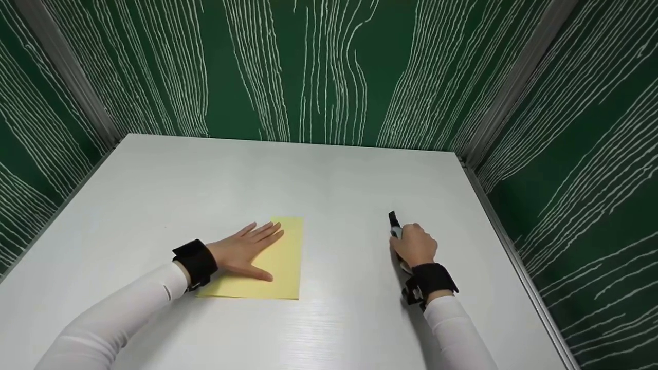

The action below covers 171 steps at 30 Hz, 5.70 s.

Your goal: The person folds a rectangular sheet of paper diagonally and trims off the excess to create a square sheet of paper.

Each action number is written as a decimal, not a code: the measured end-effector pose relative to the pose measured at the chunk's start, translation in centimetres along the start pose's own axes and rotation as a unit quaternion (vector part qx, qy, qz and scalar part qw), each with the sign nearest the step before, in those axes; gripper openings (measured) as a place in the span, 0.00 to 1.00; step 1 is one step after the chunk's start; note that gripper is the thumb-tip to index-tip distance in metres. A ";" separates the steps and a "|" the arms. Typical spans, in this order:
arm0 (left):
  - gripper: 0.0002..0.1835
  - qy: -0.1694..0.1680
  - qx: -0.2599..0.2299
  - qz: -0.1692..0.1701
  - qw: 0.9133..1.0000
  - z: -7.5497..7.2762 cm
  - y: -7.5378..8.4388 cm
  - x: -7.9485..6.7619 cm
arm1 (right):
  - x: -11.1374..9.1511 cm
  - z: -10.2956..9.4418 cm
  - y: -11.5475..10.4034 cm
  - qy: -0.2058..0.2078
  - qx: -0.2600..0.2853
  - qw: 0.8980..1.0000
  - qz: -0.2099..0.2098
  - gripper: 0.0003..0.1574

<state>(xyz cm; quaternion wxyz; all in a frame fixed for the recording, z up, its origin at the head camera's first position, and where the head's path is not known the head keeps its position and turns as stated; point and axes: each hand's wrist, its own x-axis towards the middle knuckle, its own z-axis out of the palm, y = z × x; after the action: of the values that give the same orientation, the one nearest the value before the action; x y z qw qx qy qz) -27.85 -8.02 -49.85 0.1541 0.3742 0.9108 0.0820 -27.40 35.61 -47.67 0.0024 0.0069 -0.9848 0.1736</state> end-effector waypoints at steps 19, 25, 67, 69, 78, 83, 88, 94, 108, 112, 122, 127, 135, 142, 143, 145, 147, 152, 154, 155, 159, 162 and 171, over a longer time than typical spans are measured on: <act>0.61 -0.002 -0.005 0.001 1.000 -0.2 0.1 0.0 | -0.4 -0.4 0.9 -0.010 -0.025 0.999 0.033 0.25; 0.62 -0.005 -0.005 -0.002 1.000 0.1 -0.2 0.3 | -0.7 -0.4 0.5 -0.010 -0.042 0.999 0.030 0.26; 0.61 -0.003 0.014 -0.010 1.000 -0.2 0.2 0.1 | -4.0 7.1 -18.6 -0.249 -0.069 0.913 -0.317 0.68; 0.61 -0.003 0.016 -0.010 1.000 -0.1 0.2 0.1 | -3.8 7.3 -18.6 -0.255 -0.062 0.910 -0.320 0.68; 0.61 0.000 0.015 -0.003 1.000 -0.2 0.3 -0.1 | -3.5 7.8 -18.6 -0.269 -0.077 0.907 -0.314 0.69; 0.60 0.007 0.027 -0.004 1.000 0.0 0.4 -0.3 | -3.4 8.1 -18.5 -0.265 -0.091 0.906 -0.318 0.69; 0.57 0.017 0.030 -0.006 0.999 0.1 0.8 -1.0 | -3.5 8.0 -18.5 -0.259 -0.095 0.905 -0.324 0.68; 0.48 0.039 0.023 -0.004 0.999 1.4 0.9 -2.6 | -3.5 8.1 -18.5 -0.261 -0.092 0.906 -0.322 0.68; 0.41 0.056 -0.014 -0.014 0.998 1.3 1.6 -5.4 | -3.3 8.2 -18.1 -0.248 -0.098 0.906 -0.329 0.69; 0.41 0.055 -0.013 -0.017 0.998 1.5 1.5 -5.5 | -3.4 8.1 -17.5 -0.249 -0.091 0.907 -0.326 0.69; 0.42 0.042 -0.010 -0.028 0.999 1.7 1.3 -5.3 | -3.1 6.6 -13.3 -0.244 -0.067 0.916 -0.310 0.70; 0.41 0.034 -0.010 -0.029 0.999 1.6 1.3 -5.3 | -2.8 6.1 -10.6 -0.232 -0.057 0.921 -0.308 0.72; 0.41 0.034 -0.005 -0.029 0.999 1.5 1.3 -5.4 | -2.3 4.9 -7.1 -0.213 -0.038 0.928 -0.304 0.74; 0.41 0.037 -0.008 -0.027 0.999 1.3 1.4 -5.4 | -2.0 4.1 -5.4 -0.204 -0.015 0.933 -0.297 0.74; 0.41 0.036 -0.006 -0.028 0.999 1.4 1.3 -5.4 | -1.9 4.0 -5.3 -0.205 -0.012 0.933 -0.294 0.74; 0.41 0.037 -0.007 -0.027 0.999 1.5 1.3 -5.4 | -1.9 3.9 -5.0 -0.206 -0.009 0.934 -0.291 0.73; 0.41 0.037 -0.008 -0.026 0.999 1.5 1.3 -5.4 | -1.8 3.8 -4.8 -0.205 -0.007 0.935 -0.290 0.73; 0.41 0.037 -0.013 -0.025 0.999 1.4 1.4 -5.5 | -1.9 3.9 -4.6 -0.198 -0.002 0.938 -0.286 0.73; 0.41 0.038 -0.012 -0.026 0.999 1.5 1.4 -5.4 | -2.0 3.8 -4.7 -0.199 -0.002 0.939 -0.281 0.73; 0.41 0.038 -0.012 -0.025 0.999 1.5 1.3 -5.4 | -2.1 3.7 -4.8 -0.199 -0.003 0.939 -0.280 0.73; 0.42 0.043 -0.017 -0.021 0.999 1.7 1.1 -5.3 | -2.2 3.5 -5.0 -0.196 -0.008 0.941 -0.277 0.72; 0.42 0.046 -0.021 -0.020 0.999 2.0 0.9 -5.3 | -2.2 3.6 -5.1 -0.186 -0.009 0.942 -0.279 0.72; 0.44 0.052 -0.015 -0.022 0.998 2.6 0.4 -5.1 | -2.4 4.3 -7.9 -0.139 -0.045 0.937 -0.317 0.71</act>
<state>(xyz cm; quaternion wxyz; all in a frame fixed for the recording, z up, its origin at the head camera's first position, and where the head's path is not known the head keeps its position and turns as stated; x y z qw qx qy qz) -23.26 -11.21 -51.01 0.1137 0.3468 0.9243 0.1118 -24.91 26.73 -48.97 -0.0792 0.3427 -0.9288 0.1167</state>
